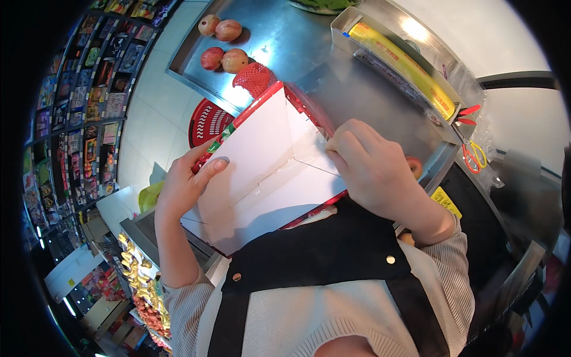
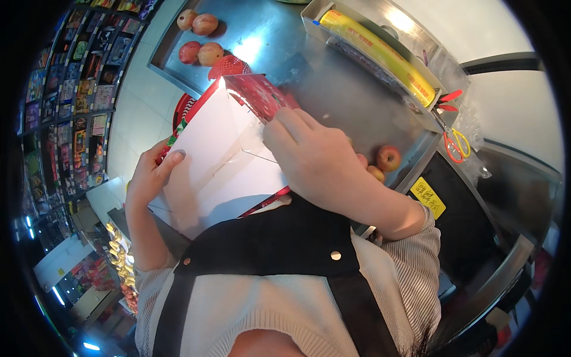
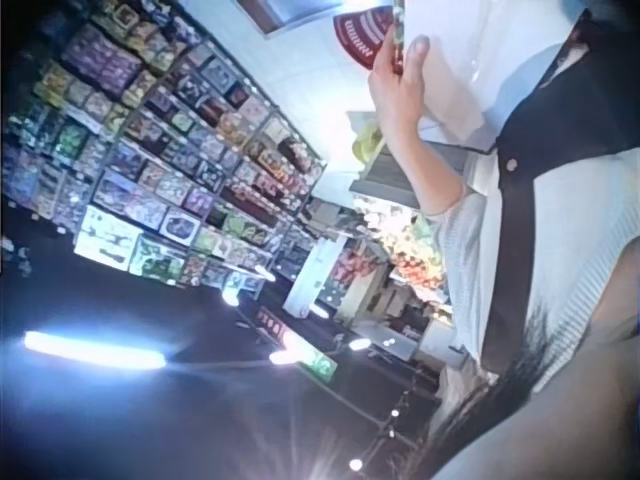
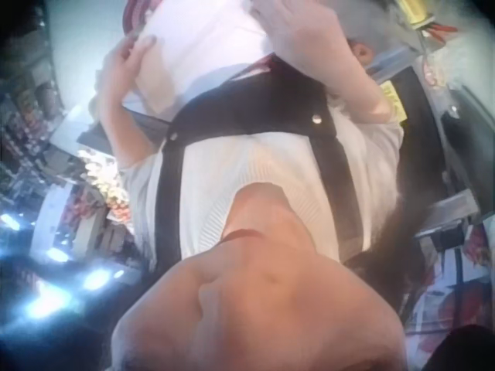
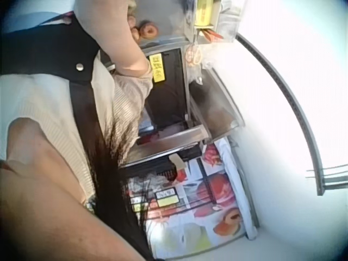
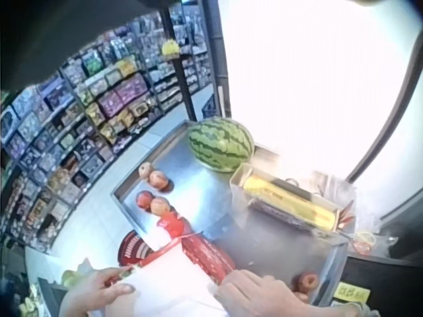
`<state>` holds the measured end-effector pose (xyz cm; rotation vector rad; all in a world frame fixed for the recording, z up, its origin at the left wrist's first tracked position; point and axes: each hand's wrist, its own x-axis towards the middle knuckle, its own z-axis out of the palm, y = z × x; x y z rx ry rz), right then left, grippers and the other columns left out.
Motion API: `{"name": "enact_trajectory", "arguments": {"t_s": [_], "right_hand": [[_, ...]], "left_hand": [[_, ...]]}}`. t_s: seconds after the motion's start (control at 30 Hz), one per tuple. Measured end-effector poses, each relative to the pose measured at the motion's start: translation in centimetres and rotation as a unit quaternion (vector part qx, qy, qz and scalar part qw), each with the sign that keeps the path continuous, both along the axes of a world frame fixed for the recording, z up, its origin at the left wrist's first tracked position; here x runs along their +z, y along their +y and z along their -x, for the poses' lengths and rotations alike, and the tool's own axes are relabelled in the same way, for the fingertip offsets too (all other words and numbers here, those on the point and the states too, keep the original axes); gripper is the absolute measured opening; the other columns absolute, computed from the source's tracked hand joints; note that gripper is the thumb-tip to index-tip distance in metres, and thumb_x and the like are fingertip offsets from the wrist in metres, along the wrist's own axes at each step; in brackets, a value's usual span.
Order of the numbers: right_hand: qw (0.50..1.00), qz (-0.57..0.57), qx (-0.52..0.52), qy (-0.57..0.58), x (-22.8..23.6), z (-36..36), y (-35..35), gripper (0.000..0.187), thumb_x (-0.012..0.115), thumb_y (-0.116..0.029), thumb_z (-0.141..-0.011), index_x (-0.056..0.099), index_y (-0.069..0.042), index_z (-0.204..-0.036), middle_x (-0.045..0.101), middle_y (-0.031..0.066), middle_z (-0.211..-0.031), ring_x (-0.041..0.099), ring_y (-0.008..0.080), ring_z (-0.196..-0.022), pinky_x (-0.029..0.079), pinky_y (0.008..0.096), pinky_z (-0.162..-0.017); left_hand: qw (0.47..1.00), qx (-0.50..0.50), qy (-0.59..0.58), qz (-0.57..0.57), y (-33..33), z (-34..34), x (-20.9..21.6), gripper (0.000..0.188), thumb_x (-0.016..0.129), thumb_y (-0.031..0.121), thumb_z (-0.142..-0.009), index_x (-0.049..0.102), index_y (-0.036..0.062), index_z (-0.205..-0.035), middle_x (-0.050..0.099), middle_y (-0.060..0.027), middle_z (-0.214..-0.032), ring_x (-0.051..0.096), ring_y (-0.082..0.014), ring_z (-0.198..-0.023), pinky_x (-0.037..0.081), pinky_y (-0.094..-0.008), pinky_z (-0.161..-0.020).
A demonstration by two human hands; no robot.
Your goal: The person assembles two flat-packed cardboard boxes in a grocery store produce section. They fold the flaps, cut along scored lines with a knife, and secure the boxes with rubber bands. The finished boxes are placed on a display shelf.
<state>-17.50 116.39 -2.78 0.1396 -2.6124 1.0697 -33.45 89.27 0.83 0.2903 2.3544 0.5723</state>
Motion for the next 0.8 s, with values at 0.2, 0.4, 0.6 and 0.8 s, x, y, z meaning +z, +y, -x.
{"name": "enact_trajectory", "arguments": {"t_s": [0.2,0.4,0.6,0.8], "right_hand": [[0.996,-0.057,0.071,-0.002,1.9,-0.9,-3.0,0.016,0.068,-0.001,-0.08,0.054,-0.001,-0.089,0.051,0.0094,-0.083,0.059,0.0248,-0.073,0.047,0.0342,-0.057],[0.998,-0.007,0.062,-0.007,2.3,-0.7,-5.5,0.015,0.067,-0.003,-0.085,0.052,-0.002,-0.089,0.051,0.0111,-0.084,0.058,0.026,-0.069,0.046,0.0341,-0.054],[0.999,-0.016,0.038,0.0,1.5,-0.6,-7.0,0.014,0.068,-0.004,-0.085,0.054,-0.004,-0.091,0.052,0.0101,-0.083,0.059,0.0252,-0.068,0.046,0.0359,-0.054],[0.992,0.051,-0.104,-0.053,3.5,-0.1,-1.1,0.014,0.071,-0.007,-0.088,0.06,-0.003,-0.095,0.062,0.0023,-0.081,0.057,0.0077,-0.067,0.044,0.0248,-0.055]], "left_hand": [[0.999,-0.029,0.019,0.029,0.4,0.1,0.2,0.078,0.064,0.064,-0.085,0.061,0.0023,-0.133,0.071,-0.021,-0.106,0.069,-0.0287,-0.097,0.052,-0.0389,-0.087],[0.998,-0.046,0.03,0.021,0.8,0.2,0.1,0.08,0.061,0.068,-0.085,0.061,0.0039,-0.134,0.07,-0.0218,-0.113,0.067,-0.0314,-0.107,0.051,-0.0405,-0.094],[0.995,-0.074,0.054,0.029,1.2,0.6,0.3,0.085,0.059,0.072,-0.084,0.06,0.0038,-0.134,0.069,-0.0226,-0.117,0.066,-0.0334,-0.111,0.05,-0.0412,-0.096],[0.994,-0.068,0.08,-0.002,0.1,0.4,-0.8,0.087,0.059,0.073,-0.083,0.06,0.0017,-0.133,0.068,-0.0235,-0.118,0.066,-0.0335,-0.11,0.05,-0.0414,-0.096]]}}
